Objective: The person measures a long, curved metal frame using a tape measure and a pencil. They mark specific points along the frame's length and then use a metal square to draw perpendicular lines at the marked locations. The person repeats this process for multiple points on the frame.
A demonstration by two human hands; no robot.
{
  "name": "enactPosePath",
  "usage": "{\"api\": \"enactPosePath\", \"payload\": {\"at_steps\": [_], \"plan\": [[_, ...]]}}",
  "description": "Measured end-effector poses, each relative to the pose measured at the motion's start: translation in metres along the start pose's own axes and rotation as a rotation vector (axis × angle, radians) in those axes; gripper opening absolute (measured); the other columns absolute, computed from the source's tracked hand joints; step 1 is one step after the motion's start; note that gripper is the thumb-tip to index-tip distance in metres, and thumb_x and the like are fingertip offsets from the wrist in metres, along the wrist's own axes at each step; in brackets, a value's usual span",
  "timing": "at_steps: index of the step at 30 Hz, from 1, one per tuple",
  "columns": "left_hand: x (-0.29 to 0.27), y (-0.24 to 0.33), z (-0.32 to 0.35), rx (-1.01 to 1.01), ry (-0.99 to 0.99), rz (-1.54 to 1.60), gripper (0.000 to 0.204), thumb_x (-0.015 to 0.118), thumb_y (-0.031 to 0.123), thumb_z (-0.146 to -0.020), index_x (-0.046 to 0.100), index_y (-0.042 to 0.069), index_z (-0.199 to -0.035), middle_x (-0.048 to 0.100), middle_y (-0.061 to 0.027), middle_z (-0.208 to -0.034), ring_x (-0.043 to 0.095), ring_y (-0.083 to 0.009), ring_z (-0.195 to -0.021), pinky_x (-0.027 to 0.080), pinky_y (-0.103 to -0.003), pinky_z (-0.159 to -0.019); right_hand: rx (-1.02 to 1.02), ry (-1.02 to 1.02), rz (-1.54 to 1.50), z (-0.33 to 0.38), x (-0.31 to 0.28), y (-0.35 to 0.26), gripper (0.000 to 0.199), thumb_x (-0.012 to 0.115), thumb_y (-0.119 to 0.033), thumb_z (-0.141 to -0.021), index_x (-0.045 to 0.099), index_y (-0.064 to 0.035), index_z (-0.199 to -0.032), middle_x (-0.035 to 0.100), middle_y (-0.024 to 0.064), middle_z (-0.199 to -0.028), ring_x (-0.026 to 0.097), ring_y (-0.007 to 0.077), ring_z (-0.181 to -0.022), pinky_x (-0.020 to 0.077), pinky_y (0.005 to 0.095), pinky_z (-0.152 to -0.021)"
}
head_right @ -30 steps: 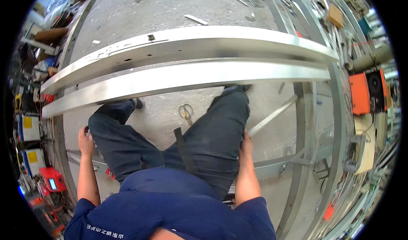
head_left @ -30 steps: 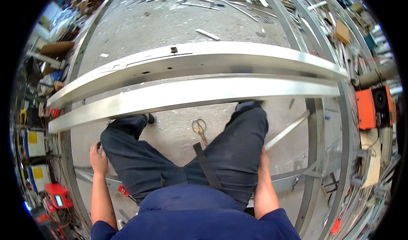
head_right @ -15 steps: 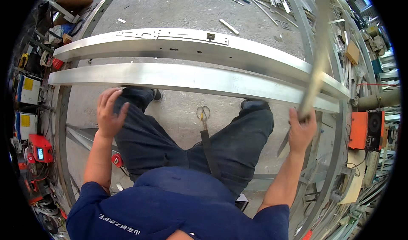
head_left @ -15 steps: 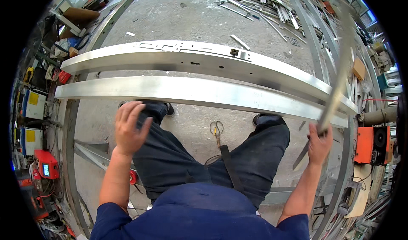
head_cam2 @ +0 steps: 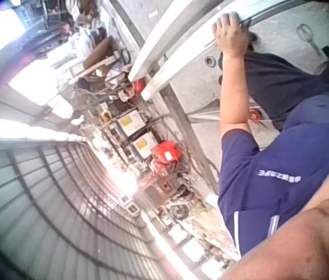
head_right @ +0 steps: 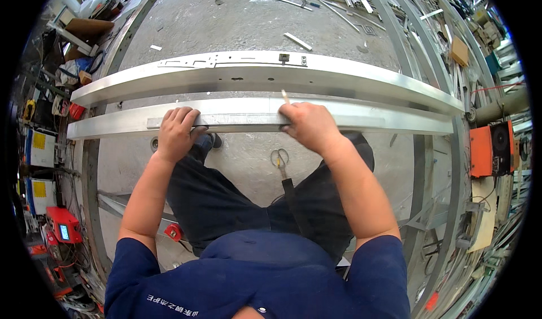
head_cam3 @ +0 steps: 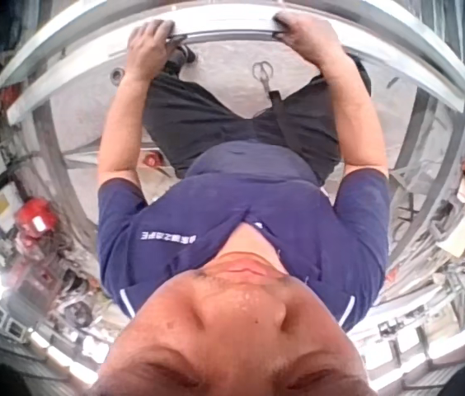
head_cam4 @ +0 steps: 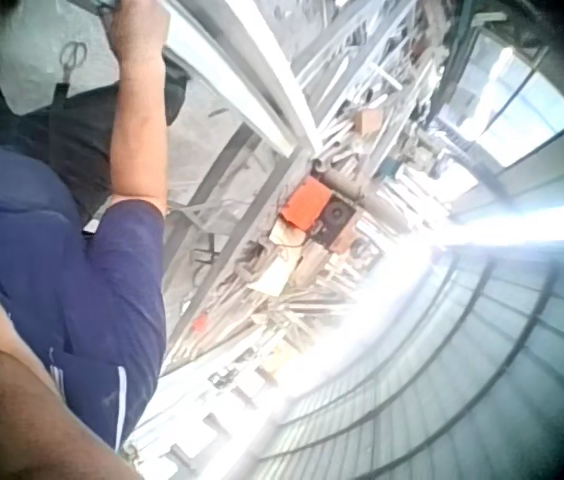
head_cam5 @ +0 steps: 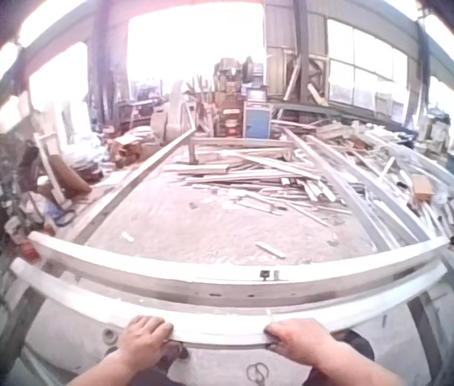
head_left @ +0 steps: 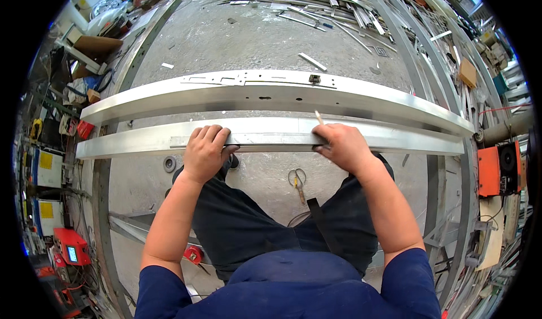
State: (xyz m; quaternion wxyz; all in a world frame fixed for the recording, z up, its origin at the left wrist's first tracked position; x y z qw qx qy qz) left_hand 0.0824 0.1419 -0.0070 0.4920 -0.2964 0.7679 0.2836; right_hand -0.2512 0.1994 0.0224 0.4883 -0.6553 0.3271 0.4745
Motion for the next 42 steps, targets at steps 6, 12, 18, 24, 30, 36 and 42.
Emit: {"api": "enactPosePath", "payload": {"at_steps": [6, 12, 18, 24, 30, 36, 42], "plan": [[0.026, -0.023, 0.007, 0.015, -0.02, -0.006, 0.043, 0.083, 0.028, -0.081, 0.067, 0.004, -0.112, 0.065, -0.0094, -0.111, 0.06, -0.0328, -0.111, 0.046, -0.044, -0.104, 0.092, 0.057, -0.017, 0.027, 0.018, 0.054, 0.037, 0.083, -0.013, -0.079, 0.068, -0.0071, -0.113, 0.068, 0.0121, -0.102, 0.064, 0.0354, -0.103, 0.053, 0.0455, -0.09], [0.029, -0.036, 0.011, 0.054, -0.044, -0.066, 0.044, 0.085, 0.031, -0.077, 0.067, 0.007, -0.109, 0.064, -0.0067, -0.107, 0.061, -0.0287, -0.108, 0.045, -0.043, -0.105, 0.119, 0.201, -0.062, 0.043, 0.028, 0.062, 0.041, 0.084, -0.009, -0.077, 0.07, -0.0069, -0.115, 0.067, 0.0108, -0.104, 0.062, 0.0349, -0.104, 0.0517, 0.0447, -0.092], [0.032, -0.037, 0.013, 0.071, -0.016, -0.064, 0.046, 0.085, 0.028, -0.075, 0.066, 0.006, -0.11, 0.065, -0.0087, -0.11, 0.062, -0.031, -0.107, 0.046, -0.044, -0.103, 0.047, 0.269, -0.04, 0.044, 0.034, 0.066, 0.042, 0.083, -0.009, -0.077, 0.071, -0.0067, -0.117, 0.068, 0.0101, -0.104, 0.063, 0.0336, -0.104, 0.0517, 0.0442, -0.092], [0.034, -0.038, 0.012, 0.098, -0.035, -0.105, 0.049, 0.085, 0.029, -0.075, 0.064, 0.007, -0.113, 0.065, -0.0091, -0.111, 0.062, -0.0309, -0.107, 0.046, -0.044, -0.102, -0.004, 0.318, 0.06, 0.048, 0.043, 0.069, 0.045, 0.083, -0.009, -0.075, 0.071, -0.0055, -0.119, 0.068, 0.0097, -0.105, 0.063, 0.0319, -0.105, 0.0523, 0.043, -0.093], [0.034, -0.037, 0.01, 0.094, -0.06, -0.106, 0.048, 0.085, 0.028, -0.075, 0.064, 0.007, -0.113, 0.065, -0.0087, -0.112, 0.062, -0.0315, -0.108, 0.046, -0.045, -0.101, -0.014, 0.329, 0.056, 0.05, 0.042, 0.069, 0.045, 0.083, -0.008, -0.075, 0.071, -0.0051, -0.119, 0.067, 0.0092, -0.103, 0.063, 0.0313, -0.103, 0.0527, 0.0426, -0.092], [0.032, -0.039, 0.01, 0.086, -0.072, -0.09, 0.045, 0.083, 0.032, -0.079, 0.065, 0.007, -0.112, 0.066, -0.0071, -0.11, 0.061, -0.0295, -0.107, 0.046, -0.043, -0.102, -0.001, 0.307, 0.021, 0.047, 0.039, 0.068, 0.044, 0.083, -0.01, -0.076, 0.072, -0.0052, -0.118, 0.067, 0.008, -0.102, 0.064, 0.0301, -0.102, 0.0528, 0.0417, -0.091], [0.036, -0.036, 0.008, 0.082, -0.053, -0.106, 0.045, 0.084, 0.03, -0.078, 0.065, 0.007, -0.112, 0.067, -0.0079, -0.112, 0.061, -0.0304, -0.109, 0.046, -0.044, -0.102, -0.009, 0.326, 0.087, 0.051, 0.043, 0.07, 0.044, 0.083, -0.01, -0.075, 0.072, -0.0049, -0.117, 0.067, 0.008, -0.103, 0.064, 0.0301, -0.103, 0.0527, 0.0409, -0.093]]}}
Point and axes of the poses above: each hand's wrist, its own z-axis away from the middle knuckle, its own x-axis out of the palm, y = z × x, the point moved 3 cm from there along -z, towards the middle knuckle
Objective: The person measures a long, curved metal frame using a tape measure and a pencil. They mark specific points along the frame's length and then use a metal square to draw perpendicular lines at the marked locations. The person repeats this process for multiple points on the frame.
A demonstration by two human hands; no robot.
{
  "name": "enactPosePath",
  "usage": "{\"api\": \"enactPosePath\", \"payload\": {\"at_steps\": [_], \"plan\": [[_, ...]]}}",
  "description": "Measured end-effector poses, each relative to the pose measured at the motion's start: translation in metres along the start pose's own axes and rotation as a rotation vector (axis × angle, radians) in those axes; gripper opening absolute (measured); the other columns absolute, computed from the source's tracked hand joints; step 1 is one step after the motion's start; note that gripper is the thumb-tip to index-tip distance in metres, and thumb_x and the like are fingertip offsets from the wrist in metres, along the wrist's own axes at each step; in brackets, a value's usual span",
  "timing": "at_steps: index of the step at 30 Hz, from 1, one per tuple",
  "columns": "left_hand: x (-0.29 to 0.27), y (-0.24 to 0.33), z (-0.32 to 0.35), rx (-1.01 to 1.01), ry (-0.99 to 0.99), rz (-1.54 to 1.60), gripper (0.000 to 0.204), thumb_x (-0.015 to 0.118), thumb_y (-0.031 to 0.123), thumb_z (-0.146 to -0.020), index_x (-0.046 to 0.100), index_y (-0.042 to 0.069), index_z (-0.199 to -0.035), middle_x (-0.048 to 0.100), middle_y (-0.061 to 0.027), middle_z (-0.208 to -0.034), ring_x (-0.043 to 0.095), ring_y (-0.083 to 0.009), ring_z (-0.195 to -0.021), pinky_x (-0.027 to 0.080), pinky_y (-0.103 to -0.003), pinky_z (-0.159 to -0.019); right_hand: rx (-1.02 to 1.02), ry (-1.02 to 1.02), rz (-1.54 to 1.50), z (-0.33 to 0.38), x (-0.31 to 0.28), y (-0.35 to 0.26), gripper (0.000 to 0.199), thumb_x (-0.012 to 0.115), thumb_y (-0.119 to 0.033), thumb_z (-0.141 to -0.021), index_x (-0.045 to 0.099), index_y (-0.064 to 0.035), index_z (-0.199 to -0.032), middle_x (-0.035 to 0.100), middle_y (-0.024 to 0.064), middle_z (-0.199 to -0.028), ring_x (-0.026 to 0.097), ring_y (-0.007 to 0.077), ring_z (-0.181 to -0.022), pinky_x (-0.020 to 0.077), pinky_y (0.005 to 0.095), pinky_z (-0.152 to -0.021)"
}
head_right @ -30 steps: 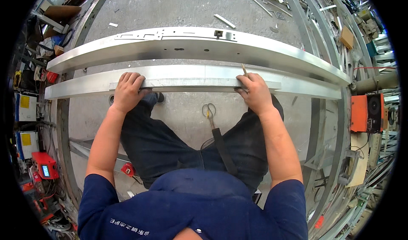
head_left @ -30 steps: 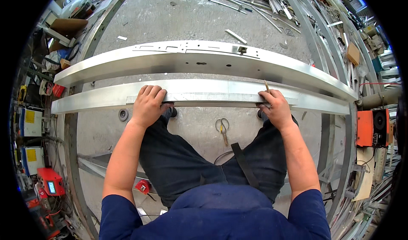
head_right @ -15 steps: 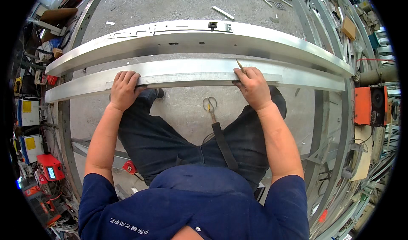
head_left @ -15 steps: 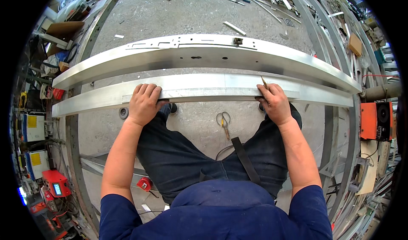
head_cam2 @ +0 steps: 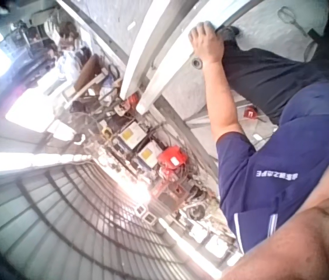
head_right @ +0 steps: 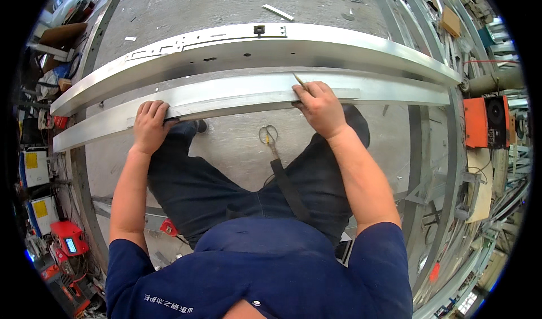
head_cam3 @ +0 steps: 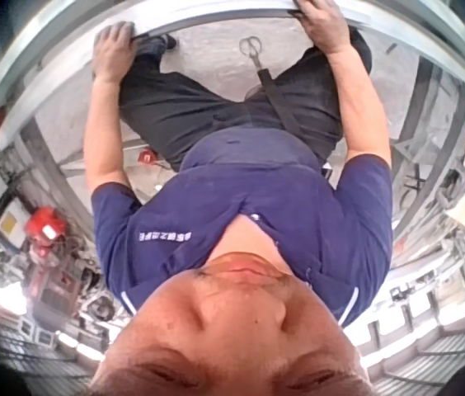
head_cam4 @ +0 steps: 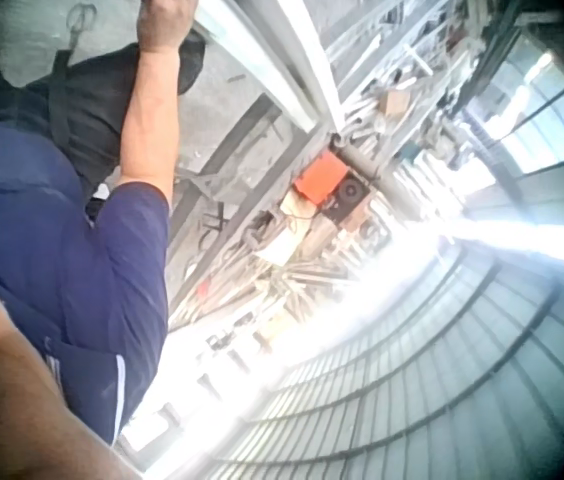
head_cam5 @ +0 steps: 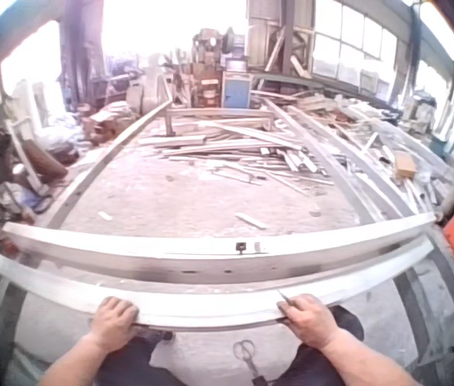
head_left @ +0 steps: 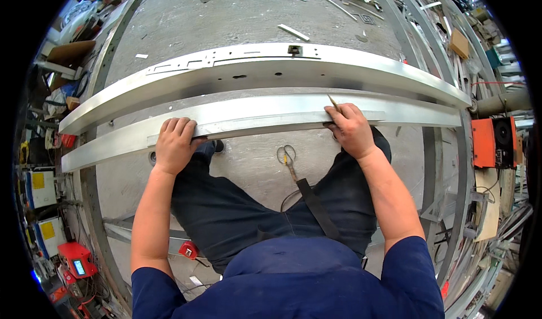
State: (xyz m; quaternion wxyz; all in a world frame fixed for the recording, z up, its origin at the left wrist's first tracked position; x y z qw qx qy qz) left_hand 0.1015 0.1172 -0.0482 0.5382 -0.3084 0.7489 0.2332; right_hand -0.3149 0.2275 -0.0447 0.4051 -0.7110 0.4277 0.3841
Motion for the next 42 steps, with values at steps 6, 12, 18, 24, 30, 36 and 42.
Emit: {"api": "enactPosePath", "payload": {"at_steps": [6, 12, 18, 24, 30, 36, 42], "plan": [[0.001, 0.0, 0.003, -0.009, -0.024, -0.001, 0.047, 0.084, 0.027, -0.076, 0.065, 0.006, -0.113, 0.066, -0.0093, -0.115, 0.06, -0.0326, -0.11, 0.046, -0.045, -0.101, -0.057, 0.017, 0.034, 0.001, 0.001, 0.002, 0.045, 0.082, -0.012, -0.077, 0.07, -0.0054, -0.119, 0.066, 0.0066, -0.106, 0.063, 0.0283, -0.104, 0.0527, 0.0398, -0.096], [0.002, -0.001, 0.001, -0.027, -0.044, 0.018, 0.048, 0.085, 0.024, -0.075, 0.064, 0.005, -0.113, 0.065, -0.0093, -0.115, 0.059, -0.0339, -0.11, 0.047, -0.046, -0.099, -0.03, -0.02, -0.002, -0.002, -0.004, 0.004, 0.046, 0.084, -0.012, -0.075, 0.071, -0.0048, -0.118, 0.067, 0.0083, -0.104, 0.064, 0.0297, -0.102, 0.0535, 0.0402, -0.093], [0.002, -0.002, 0.003, -0.029, -0.041, 0.014, 0.049, 0.085, 0.022, -0.074, 0.063, 0.004, -0.114, 0.065, -0.0099, -0.117, 0.058, -0.0347, -0.112, 0.047, -0.047, -0.101, -0.014, -0.021, -0.037, -0.002, -0.003, 0.006, 0.045, 0.084, -0.015, -0.075, 0.071, -0.0063, -0.118, 0.068, 0.0074, -0.105, 0.064, 0.0289, -0.101, 0.0539, 0.04, -0.092], [0.001, -0.003, 0.003, -0.019, -0.043, 0.017, 0.049, 0.085, 0.023, -0.075, 0.063, 0.005, -0.115, 0.065, -0.0101, -0.117, 0.058, -0.0347, -0.113, 0.046, -0.047, -0.103, 0.009, -0.038, -0.037, -0.003, -0.001, 0.006, 0.045, 0.084, -0.014, -0.075, 0.071, -0.0079, -0.118, 0.069, 0.0067, -0.106, 0.065, 0.0287, -0.102, 0.0542, 0.0397, -0.092], [0.002, 0.001, 0.0, -0.03, -0.05, 0.008, 0.048, 0.084, 0.023, -0.076, 0.062, 0.006, -0.115, 0.064, -0.0092, -0.118, 0.058, -0.0341, -0.113, 0.045, -0.046, -0.103, 0.005, -0.037, -0.006, -0.003, -0.004, 0.007, 0.04, 0.083, -0.017, -0.076, 0.072, -0.0092, -0.114, 0.068, 0.0046, -0.101, 0.064, 0.0263, -0.099, 0.0543, 0.0388, -0.091], [0.004, 0.005, 0.001, -0.024, -0.036, 0.008, 0.045, 0.084, 0.022, -0.076, 0.063, 0.006, -0.112, 0.064, -0.0093, -0.114, 0.058, -0.0334, -0.11, 0.046, -0.047, -0.1, 0.02, -0.055, -0.049, -0.005, -0.005, 0.01, 0.039, 0.082, -0.014, -0.077, 0.072, -0.0073, -0.114, 0.068, 0.0066, -0.101, 0.064, 0.0289, -0.1, 0.054, 0.0409, -0.091], [0.0, -0.001, -0.001, -0.025, -0.083, -0.012, 0.039, 0.082, 0.033, -0.079, 0.062, 0.008, -0.102, 0.062, -0.0091, -0.111, 0.059, -0.031, -0.107, 0.047, -0.044, -0.097, 0.057, -0.044, -0.074, 0.0, -0.006, 0.004, 0.047, 0.08, -0.003, -0.072, 0.072, -0.0024, -0.118, 0.068, 0.0129, -0.104, 0.063, 0.0354, -0.102, 0.0523, 0.0457, -0.091]]}}
Point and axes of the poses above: each hand's wrist, its own z-axis away from the middle knuckle, its own x-axis out of the palm, y = z × x, the point moved 3 cm from there along -z, towards the middle knuckle
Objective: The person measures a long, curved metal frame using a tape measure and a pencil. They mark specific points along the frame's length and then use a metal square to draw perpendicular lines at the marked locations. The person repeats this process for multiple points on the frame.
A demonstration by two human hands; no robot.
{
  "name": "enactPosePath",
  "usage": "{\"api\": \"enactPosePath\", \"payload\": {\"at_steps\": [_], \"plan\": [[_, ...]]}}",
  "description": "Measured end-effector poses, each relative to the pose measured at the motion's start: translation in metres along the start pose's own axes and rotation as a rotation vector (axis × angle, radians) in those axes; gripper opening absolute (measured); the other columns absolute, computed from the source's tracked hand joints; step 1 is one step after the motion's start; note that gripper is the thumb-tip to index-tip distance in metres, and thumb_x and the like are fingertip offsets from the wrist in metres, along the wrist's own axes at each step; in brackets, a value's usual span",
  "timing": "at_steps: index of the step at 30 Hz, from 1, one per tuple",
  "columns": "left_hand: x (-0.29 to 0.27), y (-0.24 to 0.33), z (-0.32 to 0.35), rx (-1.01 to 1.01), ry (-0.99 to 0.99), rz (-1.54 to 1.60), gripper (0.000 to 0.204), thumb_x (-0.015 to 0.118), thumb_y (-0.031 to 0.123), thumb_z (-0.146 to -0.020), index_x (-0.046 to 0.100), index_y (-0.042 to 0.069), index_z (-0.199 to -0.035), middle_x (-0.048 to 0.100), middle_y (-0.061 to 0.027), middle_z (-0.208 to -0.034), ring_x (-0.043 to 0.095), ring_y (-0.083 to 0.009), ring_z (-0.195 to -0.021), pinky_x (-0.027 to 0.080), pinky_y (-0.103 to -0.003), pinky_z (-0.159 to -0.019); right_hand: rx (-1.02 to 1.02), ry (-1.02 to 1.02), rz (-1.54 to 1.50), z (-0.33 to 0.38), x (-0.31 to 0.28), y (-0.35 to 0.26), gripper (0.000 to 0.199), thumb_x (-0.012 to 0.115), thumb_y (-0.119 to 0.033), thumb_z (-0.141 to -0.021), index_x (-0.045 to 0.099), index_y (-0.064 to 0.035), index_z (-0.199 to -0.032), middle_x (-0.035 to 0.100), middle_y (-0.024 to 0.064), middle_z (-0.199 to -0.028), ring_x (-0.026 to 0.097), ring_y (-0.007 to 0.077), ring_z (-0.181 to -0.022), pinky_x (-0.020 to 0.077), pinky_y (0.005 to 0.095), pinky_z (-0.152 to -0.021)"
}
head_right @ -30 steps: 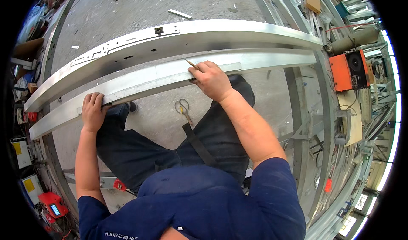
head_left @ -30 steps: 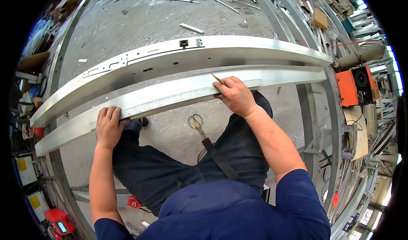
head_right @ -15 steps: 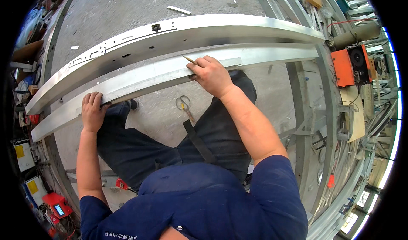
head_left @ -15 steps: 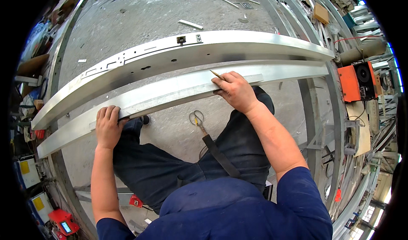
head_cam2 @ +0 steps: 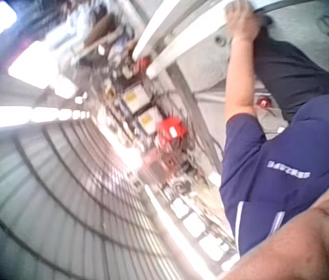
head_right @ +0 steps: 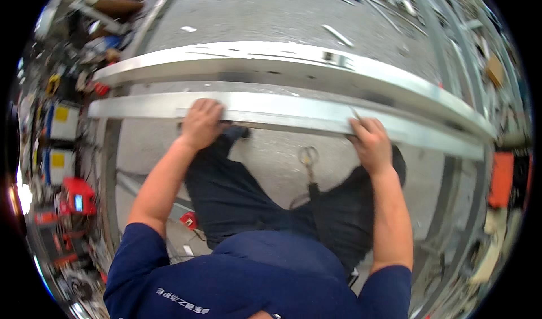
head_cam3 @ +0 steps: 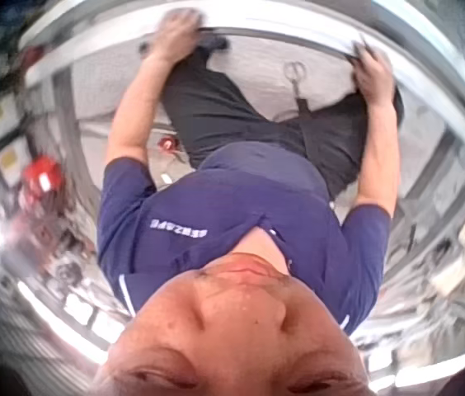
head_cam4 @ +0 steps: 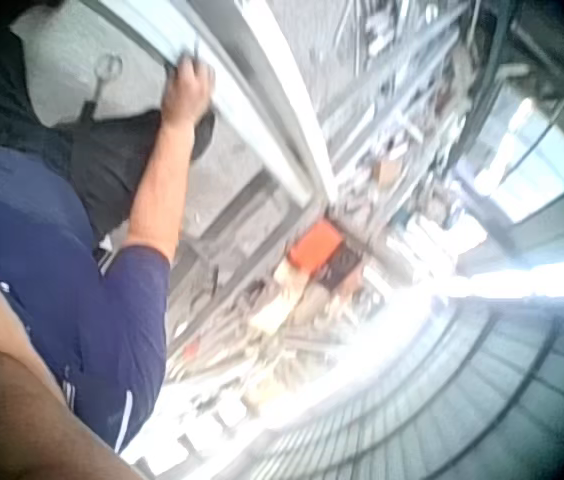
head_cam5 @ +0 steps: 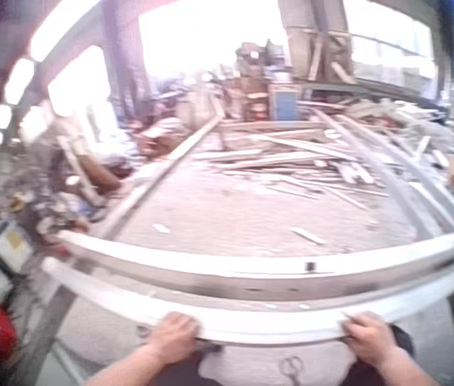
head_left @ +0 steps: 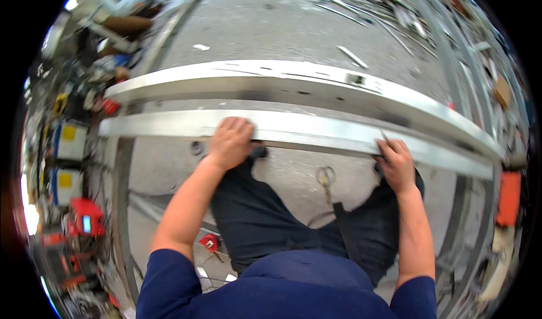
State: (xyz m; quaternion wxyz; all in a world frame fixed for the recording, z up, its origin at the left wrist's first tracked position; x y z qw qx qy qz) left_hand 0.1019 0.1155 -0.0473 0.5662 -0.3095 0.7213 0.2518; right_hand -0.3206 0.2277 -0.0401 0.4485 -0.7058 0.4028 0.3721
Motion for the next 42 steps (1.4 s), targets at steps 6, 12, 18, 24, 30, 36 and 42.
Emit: {"api": "enactPosePath", "payload": {"at_steps": [6, 12, 18, 24, 30, 36, 42], "plan": [[-0.007, -0.005, 0.006, 0.014, -0.002, 0.058, 0.052, 0.081, 0.037, -0.082, 0.06, 0.006, -0.118, 0.059, -0.0135, -0.141, 0.053, -0.0349, -0.137, 0.04, -0.047, -0.119, 0.034, -0.007, -0.019, -0.003, 0.007, -0.009, 0.047, 0.079, 0.0, -0.072, 0.071, -0.0004, -0.119, 0.067, 0.0155, -0.106, 0.062, 0.0361, -0.103, 0.0517, 0.0448, -0.091], [-0.002, -0.005, 0.008, 0.033, 0.016, 0.039, 0.051, 0.079, 0.037, -0.083, 0.059, 0.004, -0.117, 0.059, -0.0133, -0.144, 0.054, -0.0352, -0.137, 0.041, -0.046, -0.117, 0.019, -0.02, -0.001, -0.002, 0.008, -0.006, 0.047, 0.079, 0.0, -0.074, 0.07, -0.0011, -0.12, 0.067, 0.0144, -0.109, 0.062, 0.0353, -0.105, 0.0516, 0.0444, -0.09], [-0.006, 0.0, 0.004, 0.023, 0.005, 0.073, 0.047, 0.076, 0.035, -0.088, 0.059, 0.005, -0.12, 0.06, -0.0112, -0.144, 0.052, -0.0327, -0.139, 0.038, -0.047, -0.12, 0.004, -0.019, 0.004, -0.003, 0.004, -0.004, 0.044, 0.08, -0.005, -0.076, 0.071, -0.003, -0.119, 0.067, 0.0127, -0.106, 0.062, 0.0341, -0.102, 0.0517, 0.0439, -0.089], [-0.017, -0.02, -0.01, -0.173, -0.184, 0.403, 0.043, 0.063, 0.04, -0.101, 0.06, 0.007, -0.129, 0.056, -0.0156, -0.148, 0.047, -0.0377, -0.142, 0.031, -0.051, -0.123, -0.007, -0.005, 0.0, -0.005, 0.005, -0.007, 0.045, 0.081, -0.006, -0.076, 0.071, -0.0034, -0.119, 0.067, 0.0121, -0.105, 0.062, 0.0339, -0.102, 0.0519, 0.0435, -0.089], [-0.02, -0.013, -0.029, -0.248, -0.352, 0.274, 0.066, 0.061, 0.049, -0.1, 0.049, 0.006, -0.149, 0.054, -0.0213, -0.15, 0.045, -0.0409, -0.142, 0.028, -0.05, -0.124, -0.007, 0.014, -0.001, -0.004, 0.007, -0.003, 0.048, 0.083, -0.005, -0.072, 0.072, -0.0045, -0.119, 0.067, 0.0111, -0.104, 0.063, 0.0333, -0.101, 0.0522, 0.0435, -0.089], [-0.015, -0.018, -0.045, -0.371, -0.406, 0.293, 0.099, 0.075, 0.068, -0.08, 0.049, 0.005, -0.151, 0.06, -0.0231, -0.144, 0.052, -0.039, -0.138, 0.037, -0.046, -0.119, 0.005, -0.004, 0.003, -0.005, 0.003, -0.004, 0.051, 0.085, -0.003, -0.07, 0.072, -0.0053, -0.12, 0.067, 0.0114, -0.104, 0.063, 0.0335, -0.101, 0.053, 0.044, -0.089], [-0.015, -0.018, -0.039, -0.37, -0.358, 0.248, 0.11, 0.074, 0.077, -0.076, 0.047, 0.002, -0.152, 0.06, -0.0251, -0.143, 0.054, -0.0384, -0.137, 0.035, -0.045, -0.121, 0.159, 0.017, -0.38, -0.032, -0.014, -0.031, 0.053, 0.084, -0.005, -0.077, 0.065, -0.0039, -0.127, 0.071, 0.0136, -0.121, 0.066, 0.0343, -0.109, 0.0522, 0.0414, -0.096]]}}
Point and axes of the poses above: each hand's wrist, its own z-axis away from the middle knuckle, its own x-axis out of the palm, y = z × x, the point moved 3 cm from there along -z, towards the middle knuckle
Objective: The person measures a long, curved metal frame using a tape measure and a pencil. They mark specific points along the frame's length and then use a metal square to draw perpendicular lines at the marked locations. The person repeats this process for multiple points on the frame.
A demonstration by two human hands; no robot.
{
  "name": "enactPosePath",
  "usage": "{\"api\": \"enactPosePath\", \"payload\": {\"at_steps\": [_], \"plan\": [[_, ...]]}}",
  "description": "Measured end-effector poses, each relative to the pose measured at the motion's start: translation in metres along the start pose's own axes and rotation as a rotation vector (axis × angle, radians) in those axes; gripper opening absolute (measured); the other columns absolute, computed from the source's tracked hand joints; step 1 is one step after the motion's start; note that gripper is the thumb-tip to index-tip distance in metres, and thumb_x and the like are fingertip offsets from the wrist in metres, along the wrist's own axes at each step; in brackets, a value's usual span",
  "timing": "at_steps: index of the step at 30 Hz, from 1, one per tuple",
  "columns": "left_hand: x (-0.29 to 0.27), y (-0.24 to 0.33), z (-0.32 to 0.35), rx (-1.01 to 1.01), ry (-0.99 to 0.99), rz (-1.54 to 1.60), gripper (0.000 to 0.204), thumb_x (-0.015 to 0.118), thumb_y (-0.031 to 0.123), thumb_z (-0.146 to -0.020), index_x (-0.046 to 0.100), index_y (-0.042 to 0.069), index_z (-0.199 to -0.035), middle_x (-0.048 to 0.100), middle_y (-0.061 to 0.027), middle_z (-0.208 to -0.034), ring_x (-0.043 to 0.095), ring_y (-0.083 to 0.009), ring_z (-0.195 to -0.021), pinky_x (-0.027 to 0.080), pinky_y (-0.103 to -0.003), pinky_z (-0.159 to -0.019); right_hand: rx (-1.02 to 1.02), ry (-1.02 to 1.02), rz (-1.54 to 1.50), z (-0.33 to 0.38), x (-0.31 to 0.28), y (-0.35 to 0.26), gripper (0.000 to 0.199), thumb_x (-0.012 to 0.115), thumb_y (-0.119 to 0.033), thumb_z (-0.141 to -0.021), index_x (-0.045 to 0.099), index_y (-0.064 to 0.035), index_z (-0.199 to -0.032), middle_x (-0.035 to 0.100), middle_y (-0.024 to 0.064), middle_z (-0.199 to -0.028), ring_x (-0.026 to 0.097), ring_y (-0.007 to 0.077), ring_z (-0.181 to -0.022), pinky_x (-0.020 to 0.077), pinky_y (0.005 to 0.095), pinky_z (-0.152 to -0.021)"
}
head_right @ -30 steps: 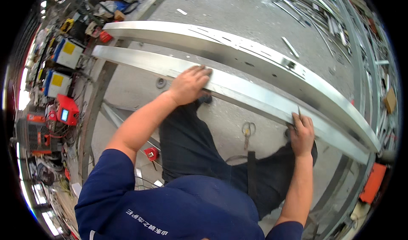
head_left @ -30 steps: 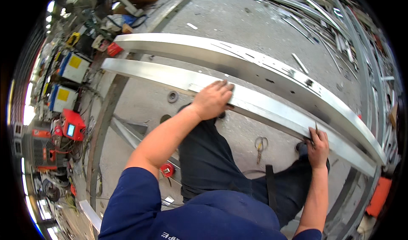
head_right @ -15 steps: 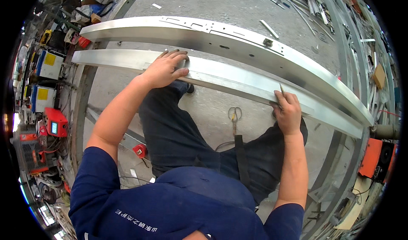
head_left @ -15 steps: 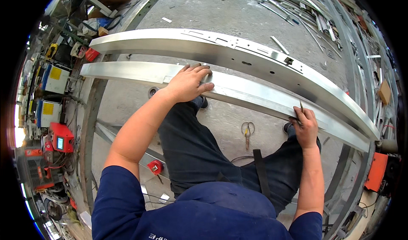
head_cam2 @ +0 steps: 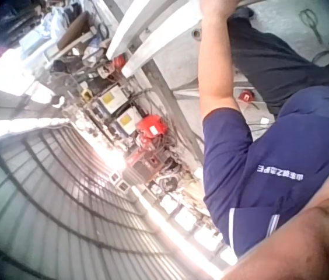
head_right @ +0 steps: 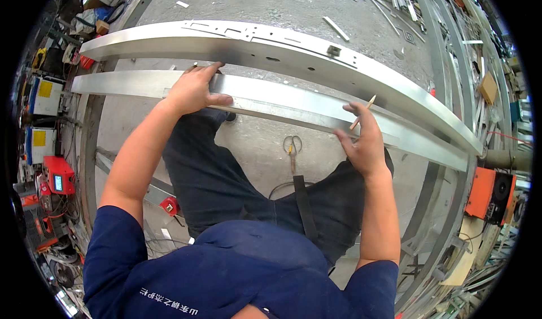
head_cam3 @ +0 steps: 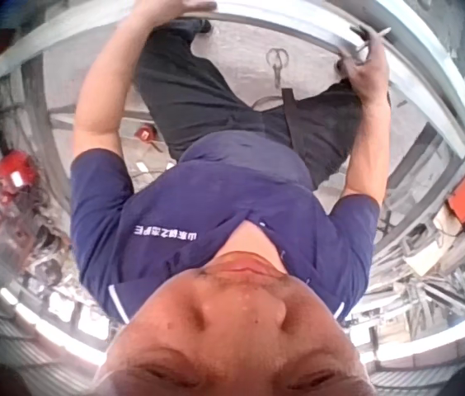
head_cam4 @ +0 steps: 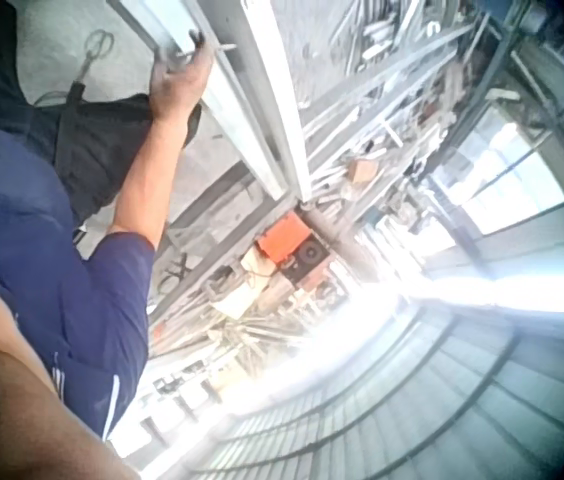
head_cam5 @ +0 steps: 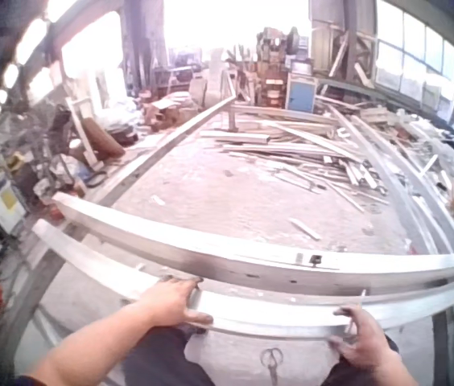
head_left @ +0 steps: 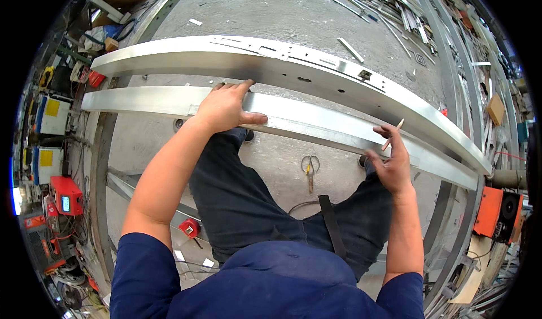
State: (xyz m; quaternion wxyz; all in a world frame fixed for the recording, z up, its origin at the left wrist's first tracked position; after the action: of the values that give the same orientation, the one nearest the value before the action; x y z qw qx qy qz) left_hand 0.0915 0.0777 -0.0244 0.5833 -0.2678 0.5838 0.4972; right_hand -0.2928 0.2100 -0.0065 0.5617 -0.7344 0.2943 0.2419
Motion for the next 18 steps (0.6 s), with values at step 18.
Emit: {"api": "enactPosePath", "payload": {"at_steps": [18], "plan": [[-0.008, 0.0, -0.002, -0.042, -0.017, 0.015, 0.124, 0.083, 0.075, -0.066, 0.04, 0.0, -0.154, 0.064, -0.0245, -0.136, 0.058, -0.0381, -0.132, 0.041, -0.045, -0.117, 0.232, -0.61, -0.59, -0.152, 0.187, -0.108, 0.026, 0.065, -0.022, -0.102, 0.07, 0.0036, -0.107, 0.07, 0.0054, -0.081, 0.062, 0.011, -0.069, 0.0528, 0.0284, -0.065]]}}
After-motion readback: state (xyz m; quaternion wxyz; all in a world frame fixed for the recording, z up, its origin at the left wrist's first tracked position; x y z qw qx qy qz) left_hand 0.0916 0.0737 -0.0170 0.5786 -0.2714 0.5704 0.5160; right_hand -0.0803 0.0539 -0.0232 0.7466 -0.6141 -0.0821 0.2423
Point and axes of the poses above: each hand's wrist, its own z-axis away from the middle knuckle, its own x-axis out of the palm, y = z × x, the point moved 3 cm from there along -z, towards the middle knuckle
